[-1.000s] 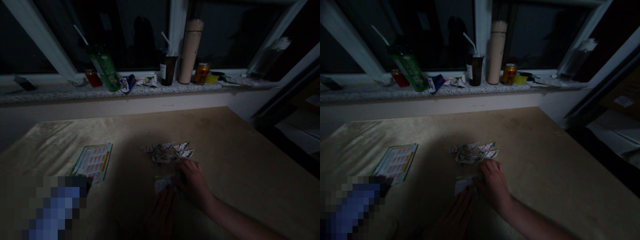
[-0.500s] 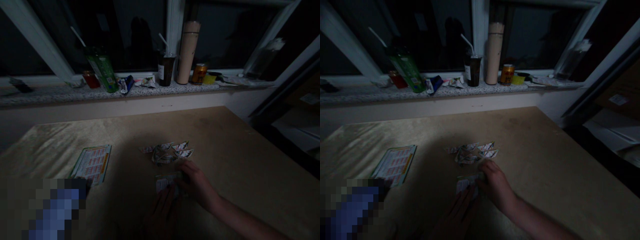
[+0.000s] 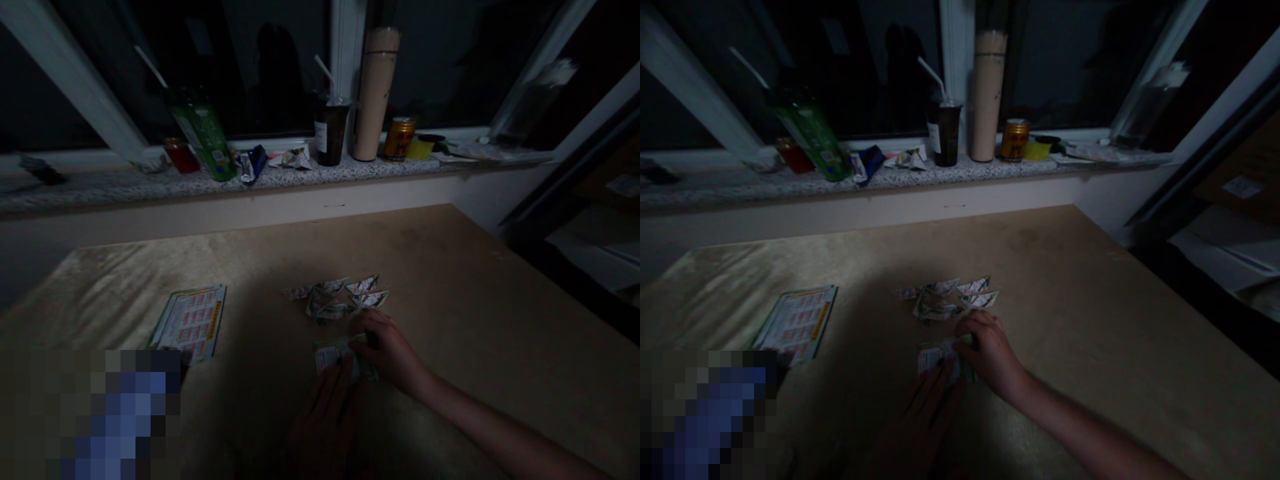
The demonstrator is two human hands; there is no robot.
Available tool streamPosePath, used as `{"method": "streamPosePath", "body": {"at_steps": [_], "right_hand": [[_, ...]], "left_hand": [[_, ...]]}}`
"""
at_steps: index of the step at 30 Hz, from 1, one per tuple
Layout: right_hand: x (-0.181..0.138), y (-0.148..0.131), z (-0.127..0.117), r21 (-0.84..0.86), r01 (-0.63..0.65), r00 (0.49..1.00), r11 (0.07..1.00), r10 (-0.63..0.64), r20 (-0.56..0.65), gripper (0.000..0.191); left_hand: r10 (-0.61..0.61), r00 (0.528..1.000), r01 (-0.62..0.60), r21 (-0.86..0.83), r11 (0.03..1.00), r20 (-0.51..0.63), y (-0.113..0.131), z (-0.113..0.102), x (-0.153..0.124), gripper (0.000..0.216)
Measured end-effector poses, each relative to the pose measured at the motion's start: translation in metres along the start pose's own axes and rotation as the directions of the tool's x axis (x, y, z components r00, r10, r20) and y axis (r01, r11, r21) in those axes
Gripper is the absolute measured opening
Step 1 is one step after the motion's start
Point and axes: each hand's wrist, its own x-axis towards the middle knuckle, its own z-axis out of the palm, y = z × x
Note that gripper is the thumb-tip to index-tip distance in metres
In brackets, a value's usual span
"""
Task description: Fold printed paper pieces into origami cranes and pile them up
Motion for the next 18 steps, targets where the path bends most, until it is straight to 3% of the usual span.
{"method": "streamPosePath", "body": {"at_steps": [8, 11, 14, 18], "right_hand": [[0.001, 0.004, 0.001, 0.013, -0.004, 1.000, 1.000, 0.004, 0.021, 0.014], [0.001, 0.004, 0.001, 0.011, -0.005, 1.000, 1.000, 0.004, 0.023, 0.015], [0.000, 0.005, 0.001, 0.013, -0.002, 1.000, 1.000, 0.001, 0.010, 0.015], [0.000, 0.003, 0.001, 0.003, -0.011, 1.000, 1.000, 0.011, 0.008, 0.016]], "left_hand": [[-0.017, 1.000, 0.018, -0.045, 0.999, 0.023, 0.000, -0.006, 0.001, 0.076], [-0.025, 1.000, 0.024, -0.066, 0.998, -0.009, 0.001, 0.005, 0.001, 0.070], [-0.111, 0.991, 0.105, -0.079, 0.991, -0.076, 0.002, 0.024, 0.003, 0.061], [-0.107, 0.991, 0.100, -0.085, 0.991, -0.075, 0.001, 0.042, 0.004, 0.068]]}}
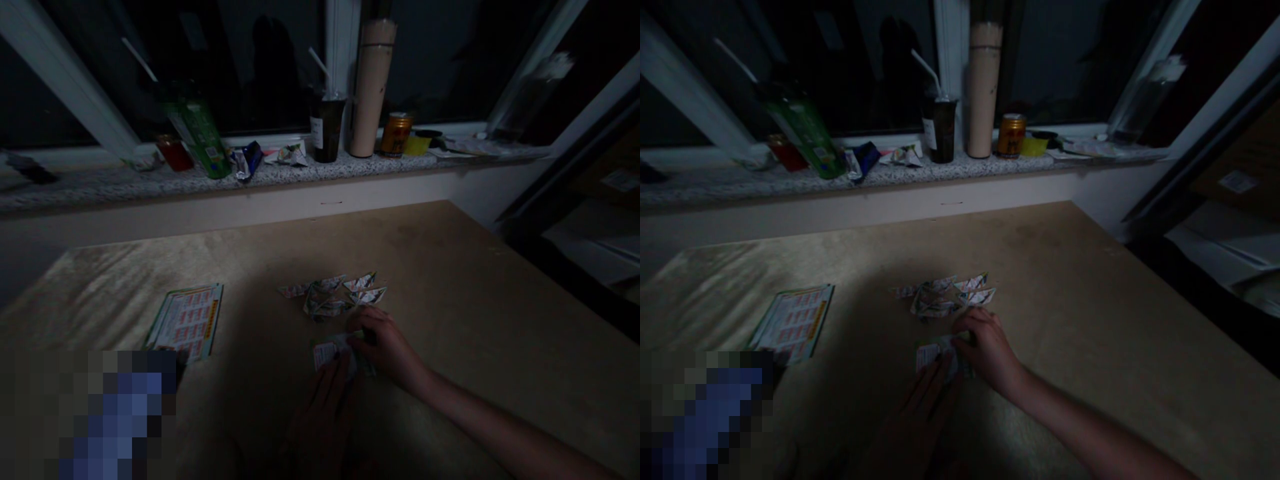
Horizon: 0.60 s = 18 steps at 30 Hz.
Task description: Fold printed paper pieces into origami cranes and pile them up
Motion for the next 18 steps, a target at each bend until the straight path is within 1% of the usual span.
{"method": "streamPosePath", "body": {"at_steps": [5, 14, 18], "right_hand": [[0.0002, -0.0004, -0.0011, -0.002, 0.010, 1.000, 1.000, -0.010, 0.003, 0.014], [0.0002, -0.0007, -0.0010, -0.011, 0.014, 1.000, 1.000, -0.014, -0.011, 0.014], [0.0005, -0.0021, -0.0011, -0.011, 0.016, 1.000, 1.000, -0.016, -0.010, 0.015]], "left_hand": [[0.002, 1.000, -0.002, -0.002, 1.000, -0.002, -0.0013, 0.0025, -0.0007, 0.074], [0.001, 1.000, -0.001, 0.000, 1.000, -0.026, -0.0017, 0.0049, -0.0004, 0.064], [-0.003, 0.999, 0.003, -0.004, 1.000, -0.035, -0.0022, 0.0081, -0.0010, 0.066]]}}
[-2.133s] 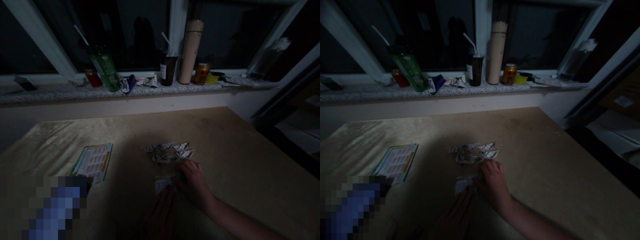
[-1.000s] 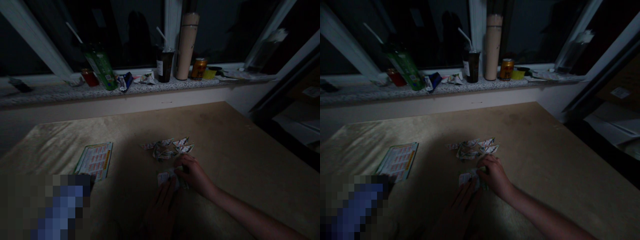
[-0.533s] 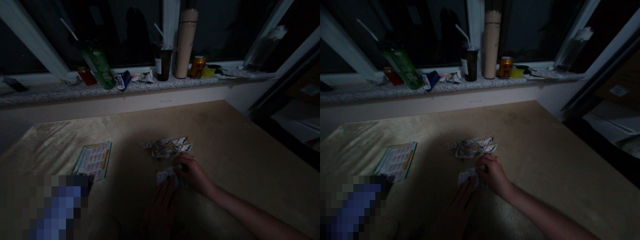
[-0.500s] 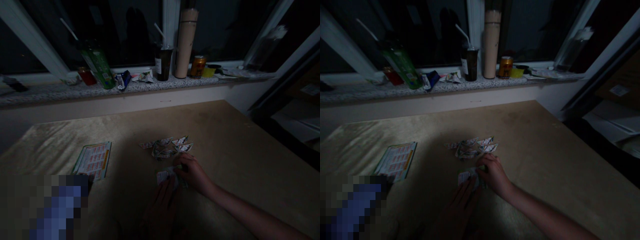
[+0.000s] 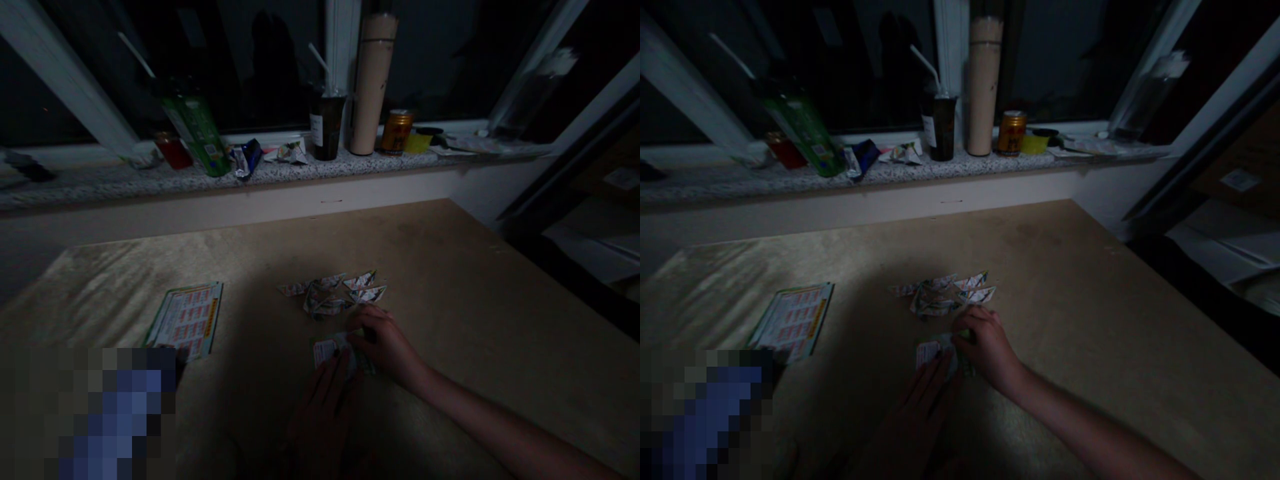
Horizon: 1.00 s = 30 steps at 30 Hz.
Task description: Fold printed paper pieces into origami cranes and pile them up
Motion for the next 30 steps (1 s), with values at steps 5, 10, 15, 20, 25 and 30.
{"method": "streamPosePath", "body": {"at_steps": [5, 10, 15, 20, 25, 30], "right_hand": [[-0.001, 0.002, 0.000, -0.009, 0.005, 1.000, 1.000, -0.004, 0.005, 0.015], [0.000, 0.003, 0.002, -0.069, 0.024, 1.000, 0.997, -0.023, 0.013, 0.014], [-0.015, -0.009, -0.003, -0.238, 0.112, 0.994, 0.965, -0.109, 0.025, 0.023], [-0.062, -0.023, -0.012, -0.352, 0.329, 0.938, 0.876, -0.260, 0.229, 0.054], [-0.093, -0.022, -0.013, -0.354, 0.265, 0.918, 0.897, -0.122, 0.378, 0.080], [-0.091, -0.023, -0.014, -0.332, 0.236, 0.911, 0.913, -0.090, 0.402, 0.083]], "left_hand": [[-0.012, 1.000, 0.012, -0.003, 1.000, -0.007, 0.000, 0.006, 0.000, 0.063], [0.017, 1.000, -0.017, -0.017, 1.000, -0.003, -0.002, 0.002, 0.000, 0.068], [0.040, 0.999, -0.040, -0.028, 0.999, -0.007, -0.002, -0.003, 0.001, 0.075], [0.001, 1.000, -0.002, -0.022, 1.000, -0.020, 0.005, -0.007, 0.004, 0.063], [0.045, 0.999, -0.045, -0.040, 0.998, 0.020, 0.010, -0.041, 0.004, 0.071], [0.064, 0.998, -0.063, -0.037, 0.997, 0.009, 0.013, -0.064, 0.005, 0.077]]}}
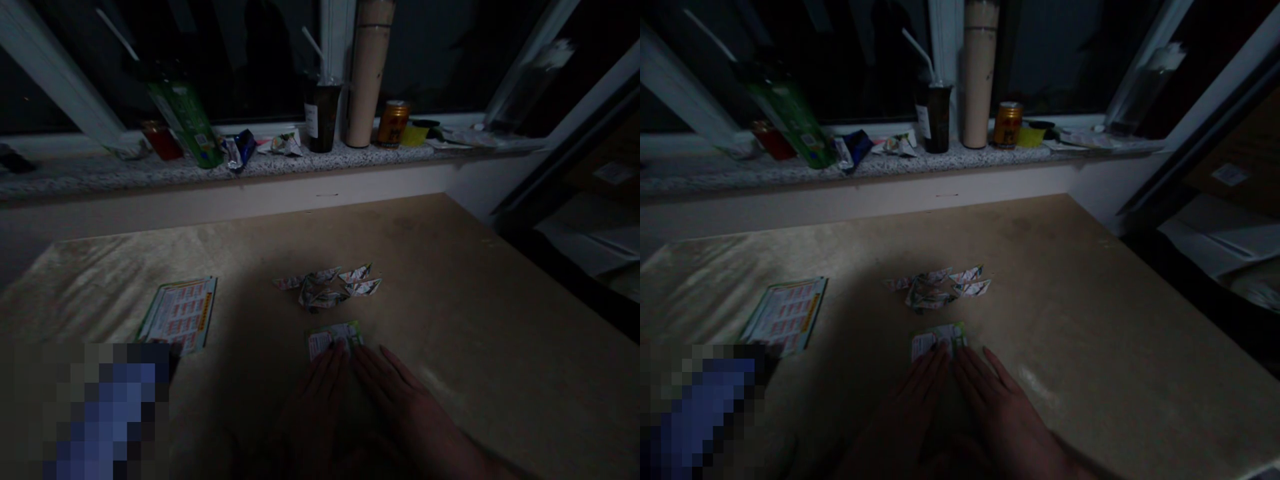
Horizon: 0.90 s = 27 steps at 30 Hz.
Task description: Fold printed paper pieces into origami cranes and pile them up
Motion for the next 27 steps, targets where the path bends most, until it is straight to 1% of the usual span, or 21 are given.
{"method": "streamPosePath", "body": {"at_steps": [8, 11, 14, 17, 21, 27], "right_hand": [[-0.001, -0.002, -0.005, -0.004, 0.000, 1.000, 1.000, 0.000, 0.003, 0.077], [-0.001, -0.002, -0.001, -0.030, 0.012, 0.999, 0.999, -0.013, -0.051, 0.072], [0.004, -0.008, 0.005, -0.084, 0.028, 0.995, 0.996, -0.036, -0.098, 0.067], [0.010, -0.019, 0.011, -0.076, 0.023, 0.989, 0.997, -0.034, -0.143, 0.073], [0.016, -0.028, 0.016, -0.019, 0.021, 0.995, 1.000, -0.023, -0.102, 0.076], [0.013, -0.027, 0.015, -0.010, -0.035, 0.998, 0.999, 0.035, -0.045, 0.073]], "left_hand": [[0.011, 0.999, -0.010, 0.032, 0.999, -0.046, 0.003, 0.008, -0.012, 0.075], [0.010, 0.999, -0.009, 0.011, 1.000, -0.054, 0.003, 0.006, -0.014, 0.078], [0.013, 0.999, -0.013, -0.016, 1.000, -0.051, 0.004, 0.006, -0.014, 0.079], [-0.010, 0.998, 0.008, -0.031, 0.999, -0.065, 0.005, 0.008, -0.016, 0.074], [-0.049, 0.996, 0.046, -0.033, 0.998, -0.080, 0.007, 0.010, -0.017, 0.070], [-0.059, 0.995, 0.060, 0.009, 0.998, -0.079, 0.006, 0.008, -0.022, 0.071]]}}
